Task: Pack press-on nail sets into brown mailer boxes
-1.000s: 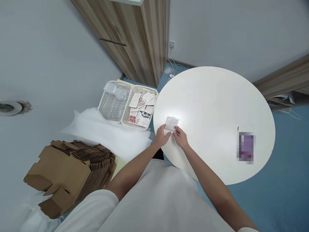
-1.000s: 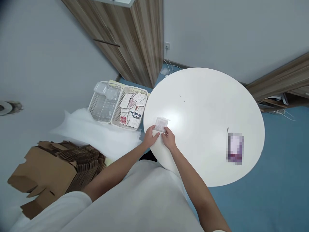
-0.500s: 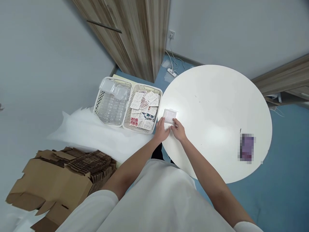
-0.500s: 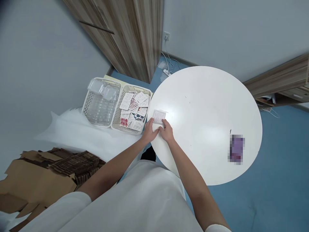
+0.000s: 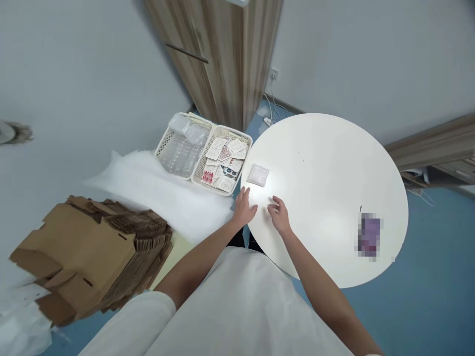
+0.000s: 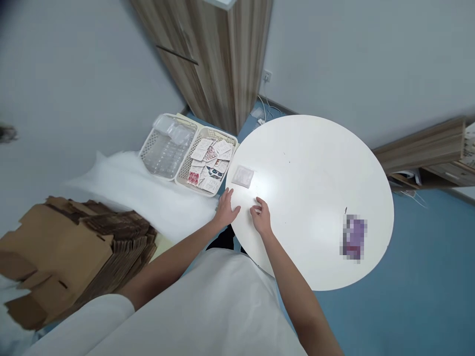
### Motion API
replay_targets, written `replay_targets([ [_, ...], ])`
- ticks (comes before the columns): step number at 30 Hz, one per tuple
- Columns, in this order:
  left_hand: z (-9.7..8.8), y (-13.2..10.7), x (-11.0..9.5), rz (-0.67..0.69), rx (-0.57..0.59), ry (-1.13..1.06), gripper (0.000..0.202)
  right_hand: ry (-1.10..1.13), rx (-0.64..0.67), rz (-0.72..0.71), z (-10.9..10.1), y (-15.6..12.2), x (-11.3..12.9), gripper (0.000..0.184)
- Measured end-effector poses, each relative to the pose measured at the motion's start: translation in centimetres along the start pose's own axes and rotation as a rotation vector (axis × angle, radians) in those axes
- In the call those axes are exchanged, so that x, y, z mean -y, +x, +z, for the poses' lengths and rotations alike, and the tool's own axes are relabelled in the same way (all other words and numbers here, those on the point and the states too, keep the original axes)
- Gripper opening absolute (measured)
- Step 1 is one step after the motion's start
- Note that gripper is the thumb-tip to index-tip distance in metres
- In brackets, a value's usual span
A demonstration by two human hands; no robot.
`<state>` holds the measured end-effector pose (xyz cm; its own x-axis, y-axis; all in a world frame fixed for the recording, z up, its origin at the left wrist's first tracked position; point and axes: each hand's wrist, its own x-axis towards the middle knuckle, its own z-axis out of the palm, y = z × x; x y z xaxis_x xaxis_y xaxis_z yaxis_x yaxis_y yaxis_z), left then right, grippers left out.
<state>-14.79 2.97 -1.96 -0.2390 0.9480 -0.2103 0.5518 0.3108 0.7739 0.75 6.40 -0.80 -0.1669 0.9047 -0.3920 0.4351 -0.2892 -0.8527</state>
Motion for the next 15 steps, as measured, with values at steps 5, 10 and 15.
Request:
replay_targets([
  [5, 0.1, -6.3, 0.5, -0.01, -0.066, 0.023, 0.05, 0.019, 0.088, -0.027, -0.7, -2.6, -2.1, 0.042],
  [10, -0.7, -11.7, 1.0, -0.099, -0.072, 0.045, 0.038, 0.027, 0.216, -0.082, 0.6, -4.1, -2.5, 0.037],
  [15, -2.5, -15.2, 1.4, -0.113, -0.152, 0.024, 0.03, 0.017, 0.431, -0.154, 4.1, -5.6, -1.7, 0.032],
])
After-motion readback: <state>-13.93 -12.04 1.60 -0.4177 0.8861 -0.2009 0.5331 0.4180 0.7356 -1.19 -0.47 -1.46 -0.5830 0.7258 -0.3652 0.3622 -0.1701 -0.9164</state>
